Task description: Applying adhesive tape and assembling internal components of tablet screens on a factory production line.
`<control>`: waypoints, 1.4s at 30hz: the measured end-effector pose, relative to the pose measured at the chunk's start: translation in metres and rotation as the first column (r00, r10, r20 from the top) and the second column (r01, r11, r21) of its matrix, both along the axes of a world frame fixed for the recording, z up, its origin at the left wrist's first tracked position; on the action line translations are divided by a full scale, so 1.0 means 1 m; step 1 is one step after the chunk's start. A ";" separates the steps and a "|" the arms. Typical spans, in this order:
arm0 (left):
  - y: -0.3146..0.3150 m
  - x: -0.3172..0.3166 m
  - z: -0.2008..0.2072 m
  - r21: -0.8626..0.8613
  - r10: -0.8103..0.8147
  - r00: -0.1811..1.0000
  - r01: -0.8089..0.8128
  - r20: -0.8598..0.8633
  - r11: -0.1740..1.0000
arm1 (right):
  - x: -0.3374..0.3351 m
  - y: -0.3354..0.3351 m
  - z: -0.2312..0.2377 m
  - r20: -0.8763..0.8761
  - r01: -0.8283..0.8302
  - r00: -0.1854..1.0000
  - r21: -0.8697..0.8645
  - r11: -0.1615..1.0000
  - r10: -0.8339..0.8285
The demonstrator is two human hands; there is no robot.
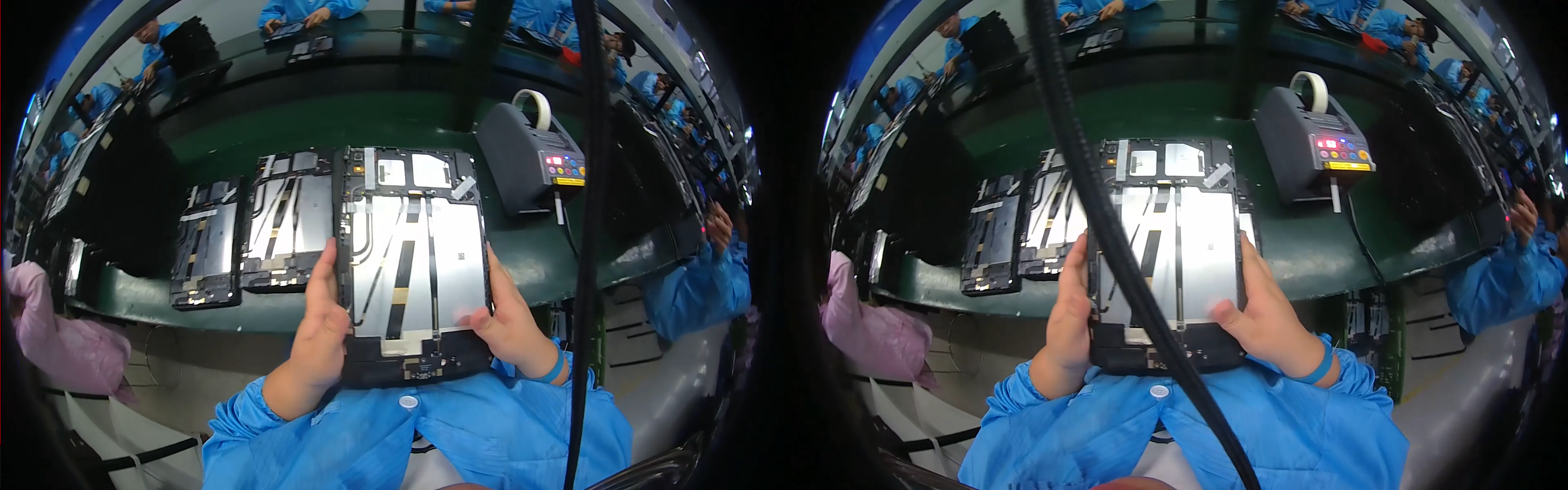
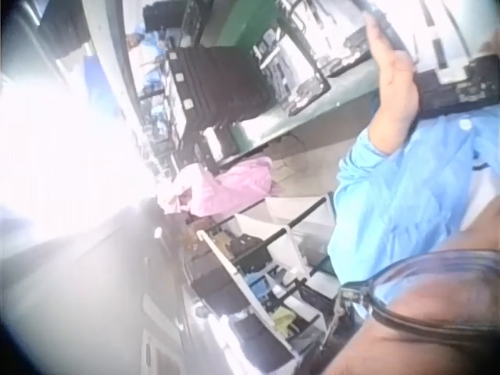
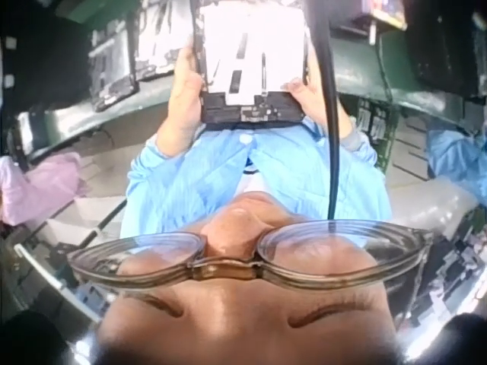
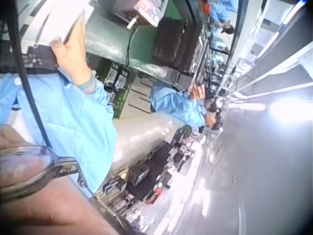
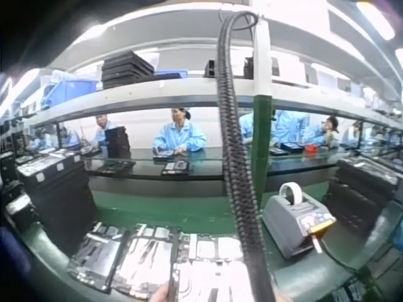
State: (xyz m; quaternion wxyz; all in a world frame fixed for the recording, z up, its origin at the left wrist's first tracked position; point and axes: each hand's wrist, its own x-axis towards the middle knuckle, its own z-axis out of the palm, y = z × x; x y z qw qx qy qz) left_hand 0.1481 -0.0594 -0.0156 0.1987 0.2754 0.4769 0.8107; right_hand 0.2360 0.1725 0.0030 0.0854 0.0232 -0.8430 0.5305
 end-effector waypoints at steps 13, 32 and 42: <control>-0.077 -0.001 0.011 -0.143 0.311 0.950 -0.303 0.039 0.942 | -0.041 -0.043 0.007 0.088 -0.337 0.931 -0.163 0.927 0.354; -0.277 -0.171 -0.021 -0.383 0.455 0.890 -0.417 0.010 0.824 | -0.008 -0.004 -0.007 0.069 -0.211 0.972 -0.162 0.964 0.224; -0.284 -0.197 -0.031 -0.554 0.431 0.900 -0.391 -0.063 0.735 | 0.008 0.009 -0.011 0.026 -0.076 0.996 -0.186 0.980 0.082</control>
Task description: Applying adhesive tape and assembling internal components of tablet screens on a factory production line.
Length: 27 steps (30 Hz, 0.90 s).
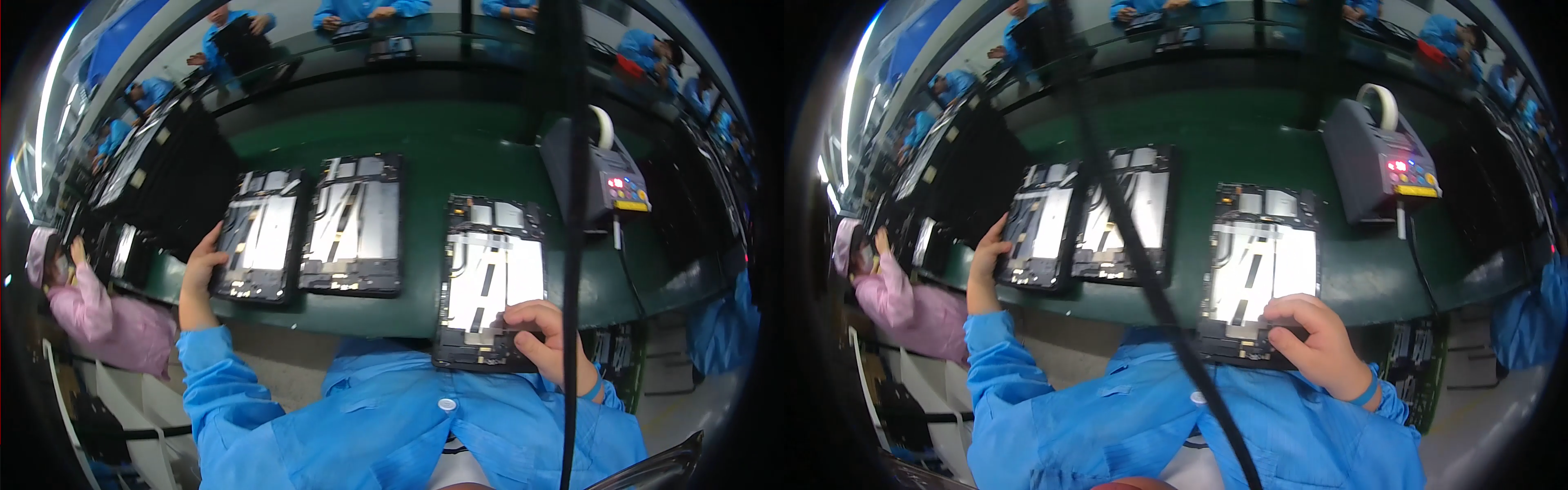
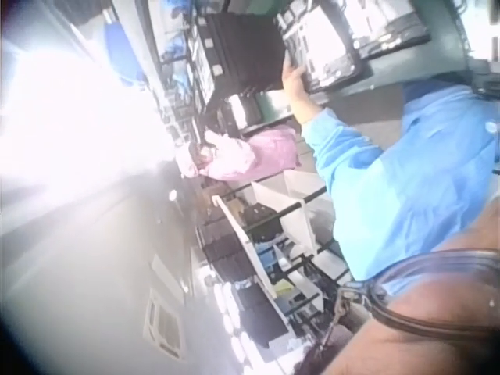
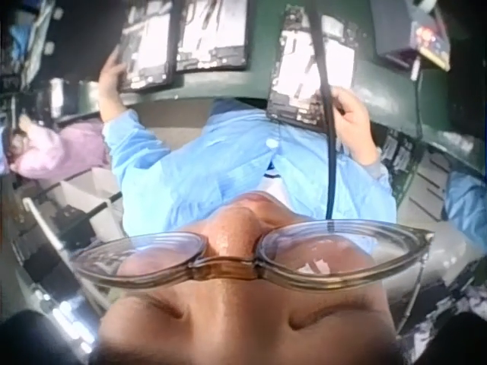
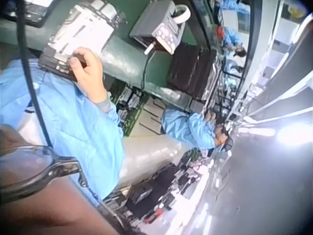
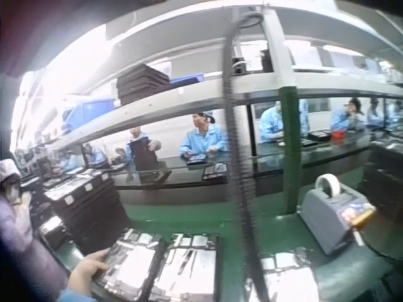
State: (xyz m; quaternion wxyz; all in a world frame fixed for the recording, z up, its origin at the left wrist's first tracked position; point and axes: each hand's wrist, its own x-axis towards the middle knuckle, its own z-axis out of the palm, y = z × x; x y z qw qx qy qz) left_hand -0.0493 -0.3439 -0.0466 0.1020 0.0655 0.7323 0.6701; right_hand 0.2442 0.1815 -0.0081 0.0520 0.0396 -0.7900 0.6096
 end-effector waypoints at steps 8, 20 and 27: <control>-0.010 0.018 0.008 -0.153 0.114 0.993 -0.114 -0.008 0.982 | -0.006 0.056 -0.016 -0.176 0.629 0.727 -0.216 0.746 -0.664; 0.216 0.151 0.058 -0.556 -0.380 0.523 -0.231 -0.763 0.798 | -0.047 0.146 -0.025 0.243 0.736 0.676 -0.276 0.618 -0.696; 0.281 0.182 0.037 -0.513 -0.539 0.483 0.199 -0.690 0.835 | -0.050 0.155 -0.024 0.200 0.640 0.755 -0.435 0.633 -0.625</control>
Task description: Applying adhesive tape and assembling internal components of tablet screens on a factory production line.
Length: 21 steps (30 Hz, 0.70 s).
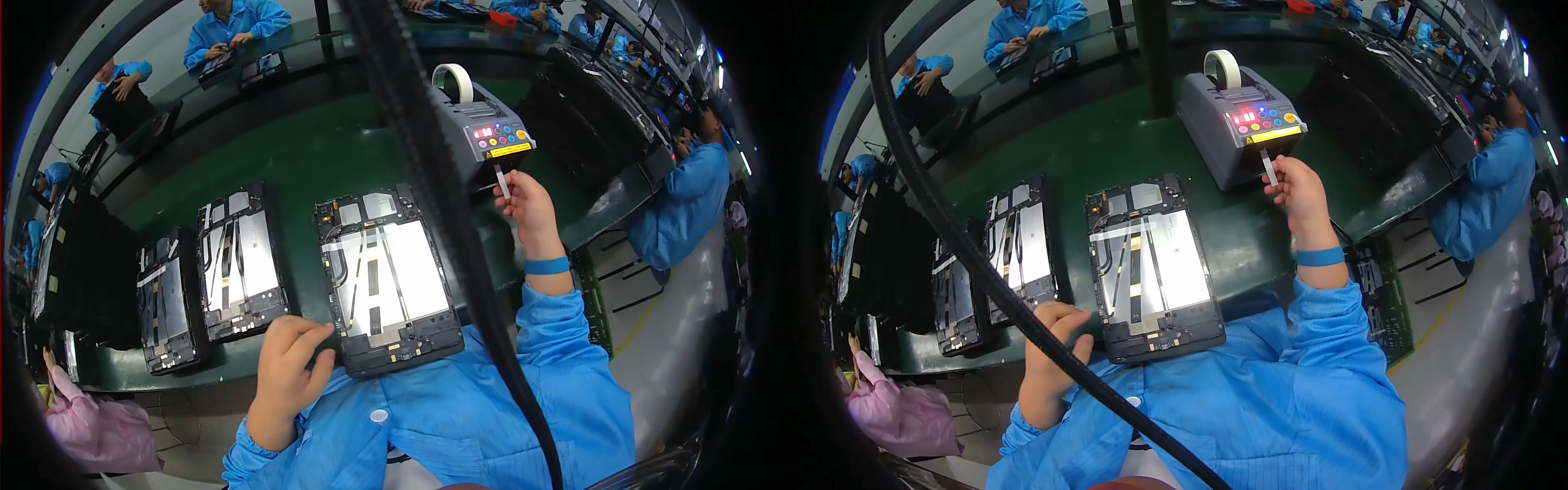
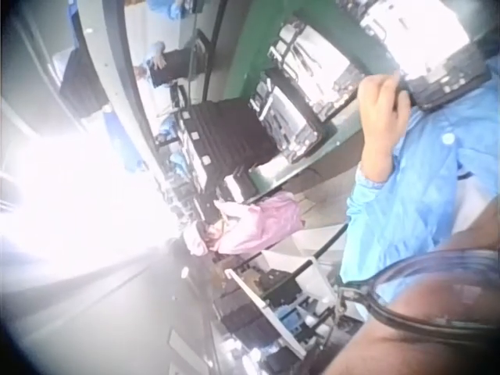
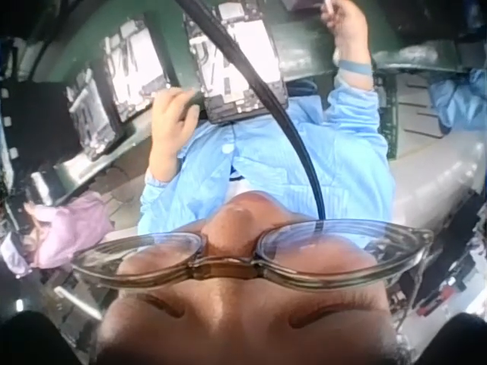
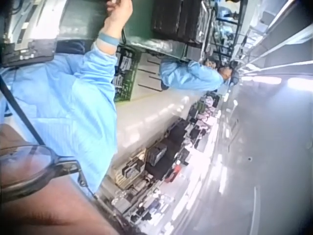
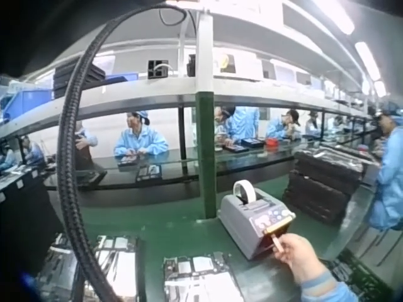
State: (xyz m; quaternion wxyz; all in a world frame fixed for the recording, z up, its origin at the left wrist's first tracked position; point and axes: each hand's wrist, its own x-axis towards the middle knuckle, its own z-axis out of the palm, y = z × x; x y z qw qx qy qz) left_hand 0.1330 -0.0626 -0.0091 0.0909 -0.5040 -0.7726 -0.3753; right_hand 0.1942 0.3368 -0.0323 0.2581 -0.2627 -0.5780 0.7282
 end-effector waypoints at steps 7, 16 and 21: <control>0.023 -0.006 -0.016 -0.032 0.023 0.998 -0.021 0.055 0.999 | -0.004 -0.001 0.008 0.003 -0.018 1.000 0.190 0.982 0.017; 0.039 -0.008 -0.024 -0.028 0.192 0.925 -0.194 0.326 0.981 | 0.021 -0.093 -0.009 -0.146 -0.272 0.952 -0.001 0.962 0.269; 0.051 -0.019 -0.048 -0.076 0.259 0.908 -0.247 0.330 0.966 | 0.016 -0.132 -0.032 -0.245 -0.408 0.868 0.144 0.901 0.432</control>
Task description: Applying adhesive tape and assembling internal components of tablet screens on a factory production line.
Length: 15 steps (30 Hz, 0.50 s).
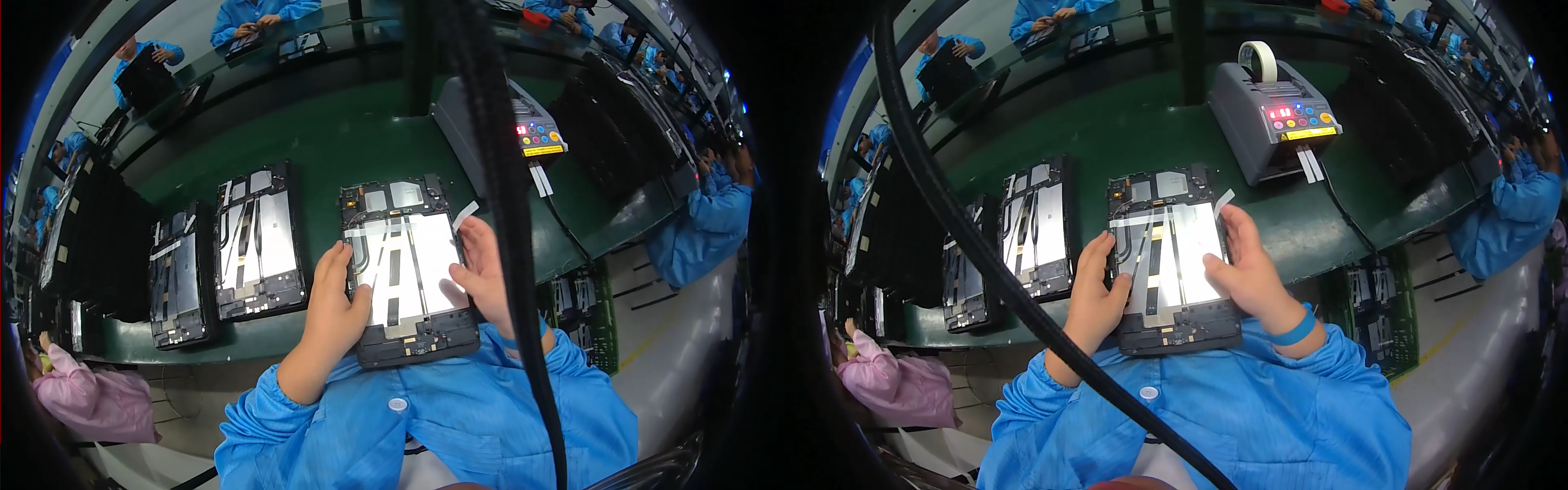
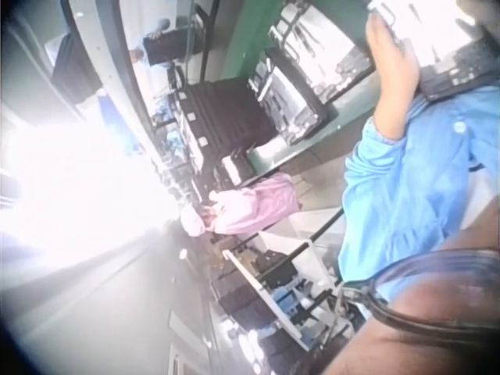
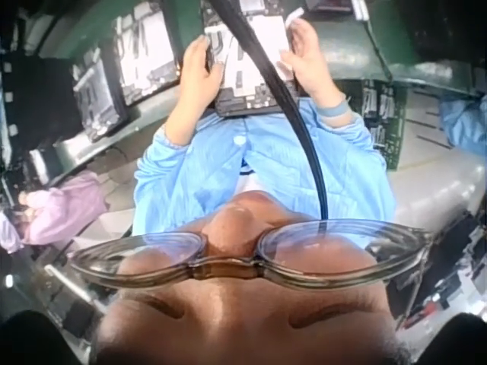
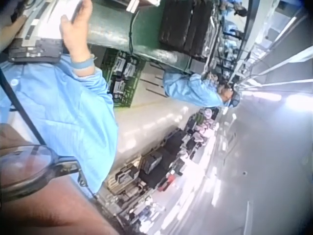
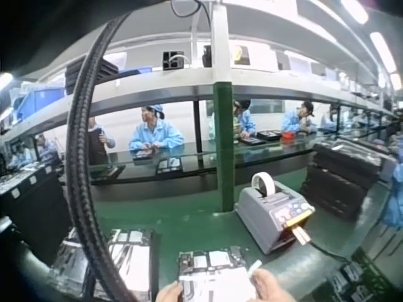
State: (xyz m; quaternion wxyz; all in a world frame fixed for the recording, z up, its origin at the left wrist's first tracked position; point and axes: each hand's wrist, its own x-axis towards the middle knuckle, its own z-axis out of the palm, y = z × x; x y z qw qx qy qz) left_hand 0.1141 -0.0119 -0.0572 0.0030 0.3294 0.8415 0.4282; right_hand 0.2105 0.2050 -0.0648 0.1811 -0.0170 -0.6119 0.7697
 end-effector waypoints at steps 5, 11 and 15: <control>-0.008 0.017 -0.002 0.031 0.003 1.000 -0.003 0.002 1.000 | 0.020 -0.006 0.015 0.180 0.010 0.983 0.051 0.999 -0.020; -0.009 0.014 0.027 0.062 -0.022 0.999 0.020 0.037 0.998 | 0.014 0.009 0.032 0.206 0.140 0.969 0.006 0.990 -0.138; 0.001 0.016 0.042 0.149 -0.225 0.973 0.231 -0.059 0.961 | 0.007 -0.014 0.048 0.071 -0.123 0.988 -0.146 0.982 0.134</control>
